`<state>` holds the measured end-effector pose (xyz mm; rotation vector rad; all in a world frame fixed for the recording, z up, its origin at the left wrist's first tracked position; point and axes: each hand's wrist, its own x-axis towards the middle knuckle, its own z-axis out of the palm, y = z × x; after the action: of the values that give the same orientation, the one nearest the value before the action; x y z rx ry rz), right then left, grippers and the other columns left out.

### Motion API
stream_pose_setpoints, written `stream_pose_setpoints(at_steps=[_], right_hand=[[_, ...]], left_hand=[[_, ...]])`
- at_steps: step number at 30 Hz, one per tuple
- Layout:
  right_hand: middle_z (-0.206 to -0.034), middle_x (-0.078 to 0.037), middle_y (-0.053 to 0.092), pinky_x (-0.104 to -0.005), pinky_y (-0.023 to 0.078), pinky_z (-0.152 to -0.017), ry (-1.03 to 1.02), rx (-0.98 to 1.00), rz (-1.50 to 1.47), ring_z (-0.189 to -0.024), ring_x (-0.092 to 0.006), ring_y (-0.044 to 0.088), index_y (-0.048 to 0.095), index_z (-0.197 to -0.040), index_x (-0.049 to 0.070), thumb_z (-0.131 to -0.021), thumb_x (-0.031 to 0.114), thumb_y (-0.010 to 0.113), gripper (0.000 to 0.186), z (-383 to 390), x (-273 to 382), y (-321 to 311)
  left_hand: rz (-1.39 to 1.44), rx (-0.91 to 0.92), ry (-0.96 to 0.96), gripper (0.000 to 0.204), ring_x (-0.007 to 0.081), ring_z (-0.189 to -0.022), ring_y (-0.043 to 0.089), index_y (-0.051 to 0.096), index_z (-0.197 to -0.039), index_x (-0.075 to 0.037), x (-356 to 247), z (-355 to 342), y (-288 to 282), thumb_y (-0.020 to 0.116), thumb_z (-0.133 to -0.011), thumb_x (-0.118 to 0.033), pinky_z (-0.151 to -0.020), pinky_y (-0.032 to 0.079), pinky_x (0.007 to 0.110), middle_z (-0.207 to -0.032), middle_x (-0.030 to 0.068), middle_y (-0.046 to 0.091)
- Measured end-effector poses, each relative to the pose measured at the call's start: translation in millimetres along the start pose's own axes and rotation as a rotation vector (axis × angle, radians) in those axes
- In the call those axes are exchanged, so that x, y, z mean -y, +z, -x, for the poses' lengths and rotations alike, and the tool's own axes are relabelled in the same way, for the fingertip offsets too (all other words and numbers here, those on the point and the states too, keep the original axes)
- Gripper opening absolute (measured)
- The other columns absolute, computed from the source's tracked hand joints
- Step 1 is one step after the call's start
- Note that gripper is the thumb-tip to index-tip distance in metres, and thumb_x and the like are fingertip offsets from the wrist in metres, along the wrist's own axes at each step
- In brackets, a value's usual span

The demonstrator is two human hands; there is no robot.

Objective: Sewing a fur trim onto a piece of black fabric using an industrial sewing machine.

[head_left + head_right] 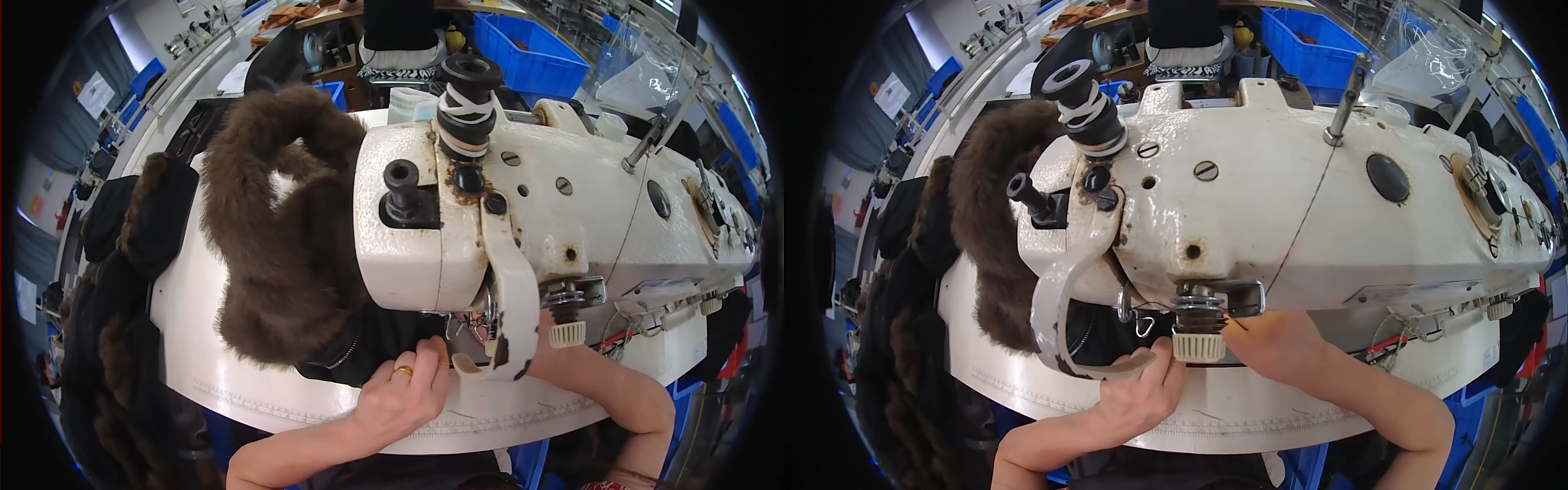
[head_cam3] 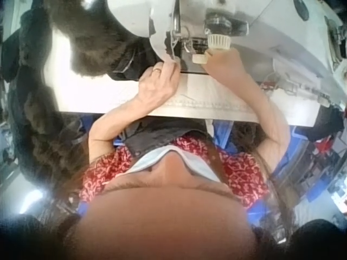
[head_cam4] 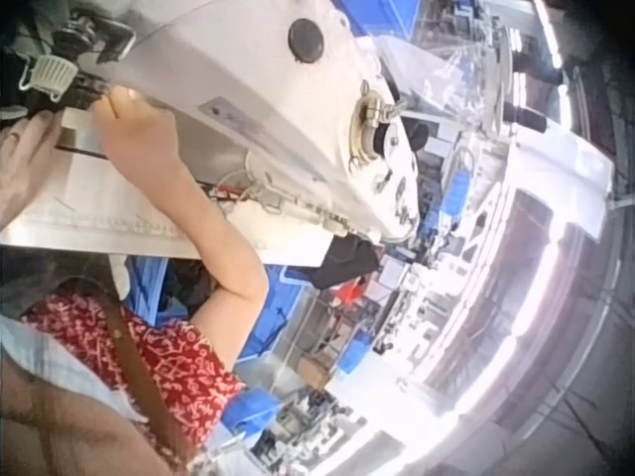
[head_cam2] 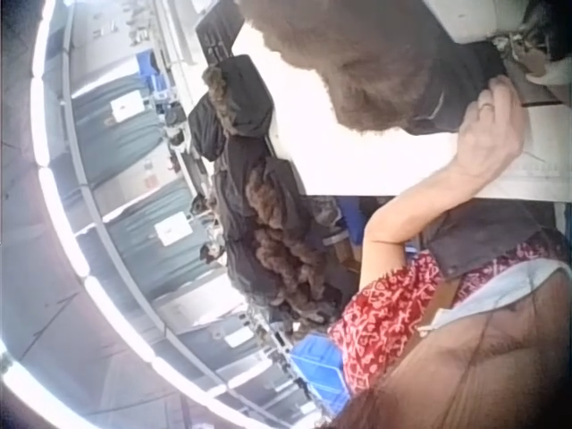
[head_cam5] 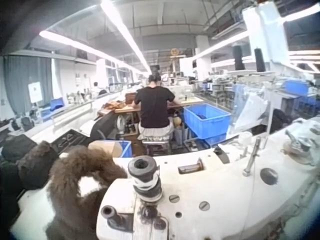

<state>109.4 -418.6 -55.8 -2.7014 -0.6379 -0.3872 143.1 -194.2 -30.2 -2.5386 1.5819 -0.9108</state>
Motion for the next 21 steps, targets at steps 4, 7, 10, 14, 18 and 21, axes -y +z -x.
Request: stream_pose_setpoints(at_steps=[4, 7, 10, 14, 18, 21], right_hand=[[-0.069, -0.003, 0.061, -0.0341, 0.05, -0.044, 0.041, 0.084, 0.038, -0.06, -0.0205, 0.065, 0.065, -0.077, 0.009, -0.075, 0.011, 0.063, 0.003, 12, -8, 8], [-0.072, -0.003, 0.062, -0.0337, 0.054, -0.049, -0.116, 0.179, -0.018, -0.067, -0.0213, 0.068, 0.067, -0.076, 0.011, -0.073, 0.008, 0.062, 0.007, -9, -12, 20], [-0.072, -0.003, 0.062, -0.0354, 0.054, -0.049, -0.171, 0.167, -0.02, -0.069, -0.0207, 0.068, 0.068, -0.077, 0.012, -0.073, 0.009, 0.062, 0.008, -4, -13, 34], [-0.078, -0.004, 0.066, -0.0378, 0.055, -0.052, 0.114, 0.189, -0.292, -0.071, -0.023, 0.068, 0.07, -0.086, 0.014, -0.076, 0.008, 0.063, 0.013, 1, -5, 38], [-0.088, -0.006, 0.068, -0.0361, 0.056, -0.065, -0.113, -0.08, -0.195, -0.08, -0.0245, 0.068, 0.069, -0.1, 0.013, -0.084, 0.013, 0.064, 0.016, -15, 4, 19], [-0.095, -0.007, 0.067, -0.0351, 0.055, -0.074, 0.069, 0.081, -0.513, -0.087, -0.0239, 0.066, 0.065, -0.106, 0.01, -0.088, 0.021, 0.064, 0.02, -21, 3, 14]], left_hand=[[0.056, -0.089, 0.033, 0.024, 0.0102, -0.061, 0.047, 0.069, -0.091, 0.001, -5, -12, 0, 0.062, -0.069, -0.007, -0.049, 0.036, 0.019, -0.085, 0.0052, 0.057], [0.07, -0.078, -0.04, 0.028, 0.0109, -0.062, 0.049, 0.069, -0.094, 0.001, 2, -1, 7, 0.061, -0.068, -0.008, -0.05, 0.039, 0.02, -0.088, 0.0064, 0.059], [0.114, -0.141, -0.078, 0.031, 0.0114, -0.063, 0.051, 0.069, -0.095, 0.001, 5, 1, 10, 0.061, -0.067, -0.009, -0.051, 0.04, 0.021, -0.091, 0.0075, 0.06], [0.148, -0.149, -0.062, 0.031, 0.012, -0.064, 0.051, 0.069, -0.095, 0.002, 4, -1, 10, 0.061, -0.067, -0.01, -0.052, 0.041, 0.021, -0.092, 0.0079, 0.06], [0.144, -0.058, -0.008, 0.032, 0.0125, -0.065, 0.051, 0.069, -0.096, 0.002, 6, -3, 2, 0.061, -0.068, -0.01, -0.052, 0.04, 0.021, -0.092, 0.0086, 0.06], [0.126, -0.08, 0.012, 0.031, 0.0127, -0.066, 0.051, 0.068, -0.095, 0.003, 9, -2, 3, 0.061, -0.068, -0.01, -0.052, 0.04, 0.021, -0.092, 0.009, 0.06]])
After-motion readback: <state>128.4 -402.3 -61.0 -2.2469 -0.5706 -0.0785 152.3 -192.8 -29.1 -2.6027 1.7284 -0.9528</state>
